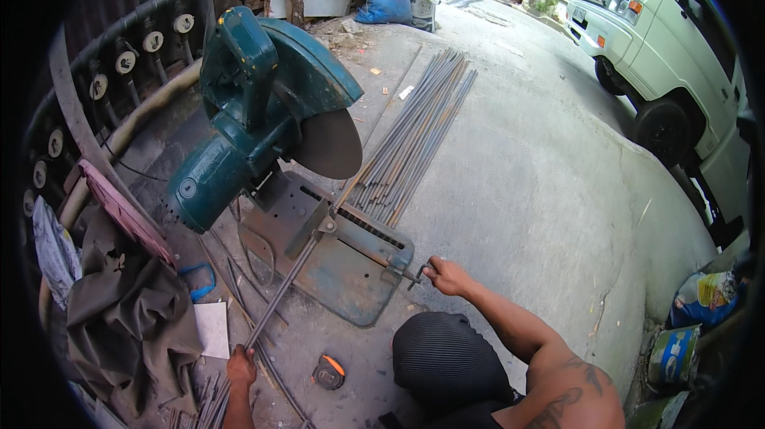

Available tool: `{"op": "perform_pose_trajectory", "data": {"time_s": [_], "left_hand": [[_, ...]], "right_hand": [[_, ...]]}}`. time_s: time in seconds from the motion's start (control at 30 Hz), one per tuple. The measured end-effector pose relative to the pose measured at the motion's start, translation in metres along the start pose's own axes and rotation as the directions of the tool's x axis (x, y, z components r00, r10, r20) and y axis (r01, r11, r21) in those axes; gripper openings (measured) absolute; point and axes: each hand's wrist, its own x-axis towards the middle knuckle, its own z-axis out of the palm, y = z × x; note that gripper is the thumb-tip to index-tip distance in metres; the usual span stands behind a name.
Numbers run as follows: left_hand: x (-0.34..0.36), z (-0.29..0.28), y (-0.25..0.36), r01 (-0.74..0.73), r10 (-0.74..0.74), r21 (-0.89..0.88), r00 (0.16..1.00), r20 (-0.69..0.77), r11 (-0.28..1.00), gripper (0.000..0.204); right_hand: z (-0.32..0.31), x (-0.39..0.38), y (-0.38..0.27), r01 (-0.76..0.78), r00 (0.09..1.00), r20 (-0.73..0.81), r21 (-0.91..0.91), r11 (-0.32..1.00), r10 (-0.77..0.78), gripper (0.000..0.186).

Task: The person measures metal rods with a tape measure, positions them under a chop saw, and cuts them to length. The cut pieces are placed on the ground next to the saw. The process is repeated multiple times.

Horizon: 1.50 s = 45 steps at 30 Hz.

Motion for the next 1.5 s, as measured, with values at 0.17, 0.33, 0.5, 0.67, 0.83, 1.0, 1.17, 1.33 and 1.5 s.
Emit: {"op": "perform_pose_trajectory", "data": {"time_s": [0.17, 0.33, 0.5, 0.67, 0.83, 1.0, 1.17, 1.33, 1.5], "left_hand": [[0.001, 0.004, -0.004, -0.006, 0.006, 0.03, 1.0, -0.004, 1.0, 0.031], [0.001, 0.002, -0.01, -0.014, 0.015, -0.015, 1.0, 0.023, 1.0, 0.036], [0.002, 0.004, -0.011, -0.015, 0.015, -0.057, 1.0, 0.0, 0.998, 0.041], [0.003, -0.004, -0.006, 0.017, -0.014, -0.071, 0.999, 0.048, 0.997, 0.041], [-0.009, -0.008, -0.007, 0.026, -0.027, -0.094, 1.0, -0.013, 0.995, 0.046], [-0.021, -0.013, -0.014, 0.031, -0.033, -0.074, 0.999, -0.024, 0.997, 0.053], [-0.016, -0.016, -0.014, 0.094, -0.09, -0.052, 0.993, 0.073, 0.994, 0.05], [-0.014, -0.011, -0.017, 0.079, -0.076, -0.064, 0.996, 0.048, 0.995, 0.054], [-0.013, -0.015, -0.018, 0.068, -0.064, -0.053, 0.994, 0.085, 0.996, 0.045]], "right_hand": [[0.054, -0.034, -0.021, -0.121, 0.987, 0.144, 0.321, 0.939, 0.078, 0.039], [0.034, 0.005, 0.005, -0.078, 0.995, -0.068, -0.117, 0.99, 0.071, 0.036], [-0.011, 0.0, -0.01, -0.183, 0.969, 0.208, 0.249, 0.951, 0.132, 0.039], [0.052, -0.031, -0.027, -0.16, 0.982, 0.137, 0.214, 0.964, 0.133, 0.039], [0.06, -0.004, 0.001, -0.242, 0.962, -0.14, -0.035, 0.97, 0.235, 0.037], [0.034, 0.011, 0.003, -0.302, 0.88, -0.243, 0.375, 0.876, 0.408, 0.029], [-0.001, -0.005, -0.019, -0.177, 0.956, -0.119, 0.5, 0.848, 0.27, 0.034], [0.016, -0.04, -0.041, -0.249, 0.952, 0.25, 0.29, 0.924, 0.178, 0.042], [0.054, -0.026, -0.024, -0.289, 0.951, 0.184, 0.256, 0.922, 0.248, 0.043]]}}
